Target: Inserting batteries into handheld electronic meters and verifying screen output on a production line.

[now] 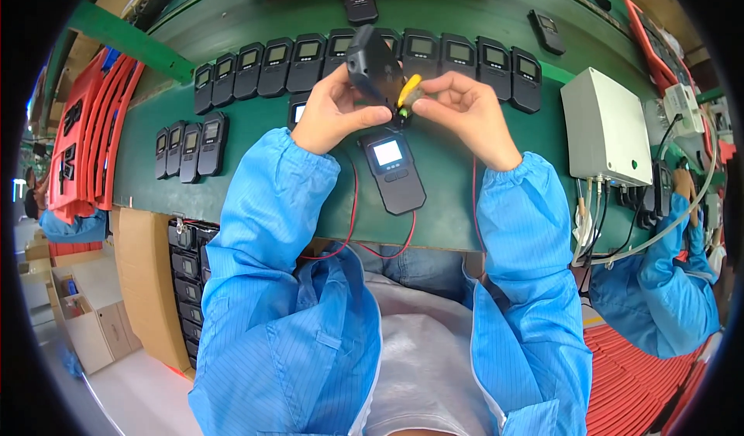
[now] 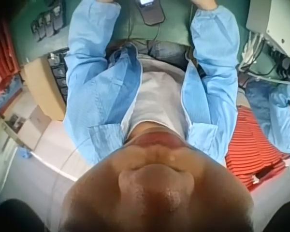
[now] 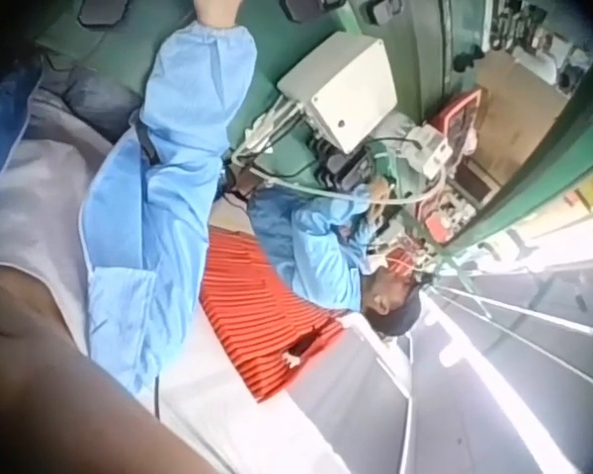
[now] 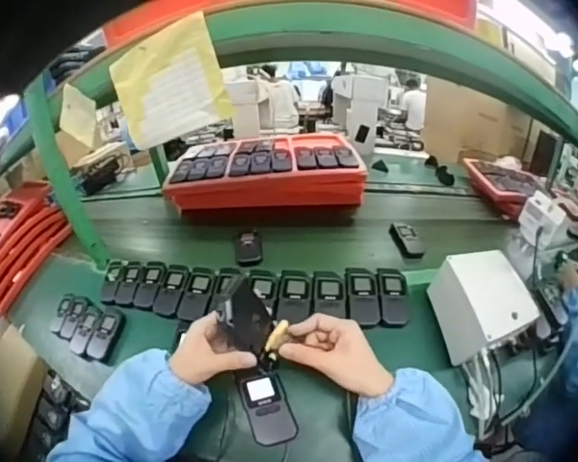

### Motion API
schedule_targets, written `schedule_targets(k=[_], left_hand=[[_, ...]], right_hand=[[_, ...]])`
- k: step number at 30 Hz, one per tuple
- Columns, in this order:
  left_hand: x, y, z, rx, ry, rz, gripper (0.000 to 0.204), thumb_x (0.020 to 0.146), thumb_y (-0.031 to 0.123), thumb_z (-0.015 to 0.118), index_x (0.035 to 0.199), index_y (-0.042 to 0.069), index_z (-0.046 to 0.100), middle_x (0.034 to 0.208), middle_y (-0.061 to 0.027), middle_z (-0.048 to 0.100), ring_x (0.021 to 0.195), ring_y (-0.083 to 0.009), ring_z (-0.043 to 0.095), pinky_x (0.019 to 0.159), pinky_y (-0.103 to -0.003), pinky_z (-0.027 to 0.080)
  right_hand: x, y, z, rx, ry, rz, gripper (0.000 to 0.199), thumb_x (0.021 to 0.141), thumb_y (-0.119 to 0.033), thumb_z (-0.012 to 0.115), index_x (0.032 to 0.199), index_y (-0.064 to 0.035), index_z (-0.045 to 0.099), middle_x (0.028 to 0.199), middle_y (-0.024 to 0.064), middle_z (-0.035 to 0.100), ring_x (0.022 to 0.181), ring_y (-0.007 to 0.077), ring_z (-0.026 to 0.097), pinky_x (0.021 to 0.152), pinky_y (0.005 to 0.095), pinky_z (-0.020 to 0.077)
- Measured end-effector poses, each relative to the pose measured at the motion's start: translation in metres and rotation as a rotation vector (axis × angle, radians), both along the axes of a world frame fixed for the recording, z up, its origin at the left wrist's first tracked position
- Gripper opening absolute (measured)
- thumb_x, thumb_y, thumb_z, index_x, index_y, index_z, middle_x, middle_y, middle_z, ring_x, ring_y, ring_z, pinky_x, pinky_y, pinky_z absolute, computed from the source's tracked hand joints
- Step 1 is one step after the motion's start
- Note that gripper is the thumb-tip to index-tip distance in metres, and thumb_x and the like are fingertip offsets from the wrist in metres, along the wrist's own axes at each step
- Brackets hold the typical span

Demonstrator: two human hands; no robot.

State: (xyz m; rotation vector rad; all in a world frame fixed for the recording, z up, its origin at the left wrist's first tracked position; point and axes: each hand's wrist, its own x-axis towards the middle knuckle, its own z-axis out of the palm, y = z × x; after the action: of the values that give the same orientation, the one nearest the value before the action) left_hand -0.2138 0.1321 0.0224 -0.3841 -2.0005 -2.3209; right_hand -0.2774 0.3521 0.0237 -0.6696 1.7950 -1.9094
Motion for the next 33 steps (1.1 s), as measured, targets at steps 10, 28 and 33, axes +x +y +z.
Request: schedule_targets(k=[10,28,33], left_hand=[[-0.001,0.002,-0.008,0.045,0.006,-0.053,0.062,0.078,0.011,0.079,0.131,-0.001,0.048,0.125,-0.0118,0.056,0.116,-0.0208,0.053,0.102,-0.035,0.041],[0.010,0.012,0.007,-0.045,-0.124,0.041,0.054,0.083,0.015,0.074,0.129,0.005,0.048,0.123,-0.0107,0.053,0.110,-0.0225,0.056,0.091,-0.037,0.051],[0.014,0.012,0.010,-0.190,-0.004,0.091,0.047,0.083,0.020,0.074,0.124,0.007,0.055,0.114,-0.0081,0.059,0.107,-0.0224,0.059,0.087,-0.035,0.051]], right_hand=[[0.009,0.001,0.016,0.094,-0.185,0.160,0.023,0.087,-0.014,0.071,0.104,-0.0009,0.061,0.073,-0.0009,0.067,0.065,0.0004,0.056,0.062,0.0191,0.0441],[0.017,-0.015,-0.007,0.352,0.342,-0.266,0.031,0.086,-0.012,0.062,0.113,0.0009,0.056,0.098,0.0117,0.068,0.082,0.0110,0.062,0.069,0.0269,0.0493],[0.008,-0.009,-0.011,0.191,0.215,-0.227,0.029,0.087,-0.011,0.056,0.113,0.0031,0.056,0.095,0.0073,0.068,0.083,0.0099,0.061,0.071,0.0258,0.0488]])
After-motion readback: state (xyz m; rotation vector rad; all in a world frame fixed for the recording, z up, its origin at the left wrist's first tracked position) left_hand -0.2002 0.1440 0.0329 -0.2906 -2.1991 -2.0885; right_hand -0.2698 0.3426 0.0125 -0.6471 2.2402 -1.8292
